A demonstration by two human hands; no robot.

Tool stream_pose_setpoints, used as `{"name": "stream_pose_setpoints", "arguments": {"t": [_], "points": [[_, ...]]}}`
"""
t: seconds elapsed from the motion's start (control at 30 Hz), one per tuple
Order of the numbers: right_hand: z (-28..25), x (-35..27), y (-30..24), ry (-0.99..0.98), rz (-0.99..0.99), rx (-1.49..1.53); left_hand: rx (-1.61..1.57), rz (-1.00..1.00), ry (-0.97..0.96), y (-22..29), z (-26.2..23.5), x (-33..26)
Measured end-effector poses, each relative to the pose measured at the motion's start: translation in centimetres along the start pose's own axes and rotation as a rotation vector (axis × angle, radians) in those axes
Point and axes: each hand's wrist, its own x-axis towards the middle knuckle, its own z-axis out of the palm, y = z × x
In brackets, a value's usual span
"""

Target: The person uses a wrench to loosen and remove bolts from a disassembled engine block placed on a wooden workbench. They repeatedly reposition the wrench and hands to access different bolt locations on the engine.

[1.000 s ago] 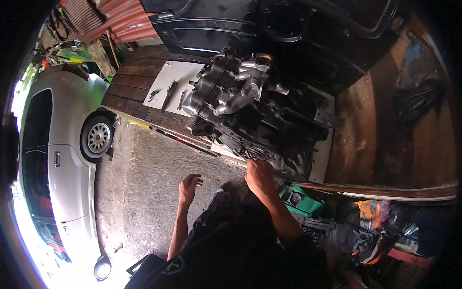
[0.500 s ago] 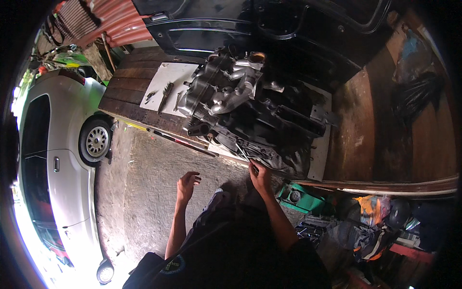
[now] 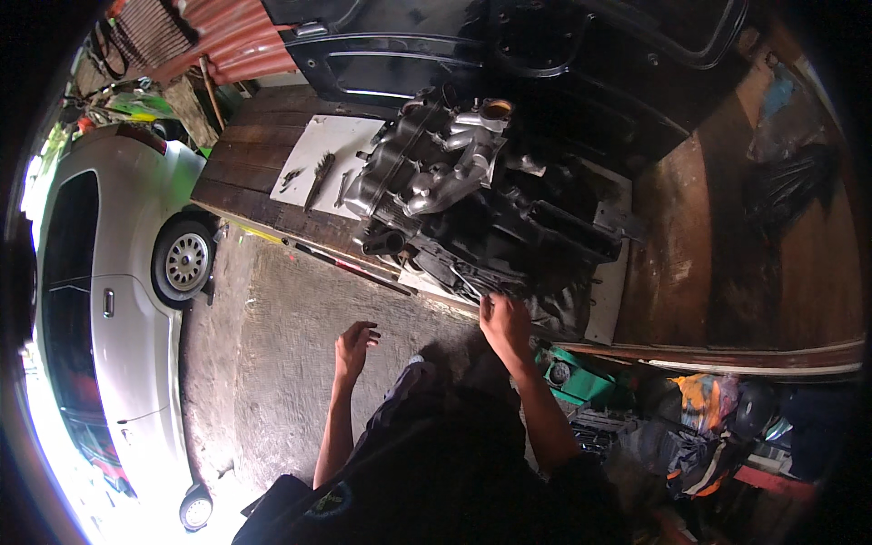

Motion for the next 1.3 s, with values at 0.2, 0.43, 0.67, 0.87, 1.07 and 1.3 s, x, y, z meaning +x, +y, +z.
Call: {"name": "stream_pose_setpoints", "arguments": {"t": [0.2, 0.43, 0.67, 0.87, 1.07, 1.3], "points": [[-3.8, 4.5, -7.3, -0.413, -0.02, -0.223, 0.025, 0.002, -0.011, 0.2, 0.7, -0.6], [-1.1, -0.2, -1.6, -0.136, 0.01, 0.075, -0.018, -0.021, -0.004, -2.0, 0.8, -0.9], [3.0, -3.1, 2.5, 0.025, 0.044, 0.323, 0.027, -0.002, -0.009, -0.2, 0.2, 0.3], [4.7, -3.3, 3.7, 0.051, 0.044, 0.378, -0.059, 0.019, -0.014, 0.0, 0.4, 0.6], [5.3, -3.2, 4.7, 0.032, 0.067, 0.5, -0.019, -0.007, -0.007, -0.3, 0.6, 0.2], [4.6, -2.9, 4.3, 0.009, 0.122, 0.442, -0.009, -0.003, -0.008, -0.5, 0.2, 0.1]]}}
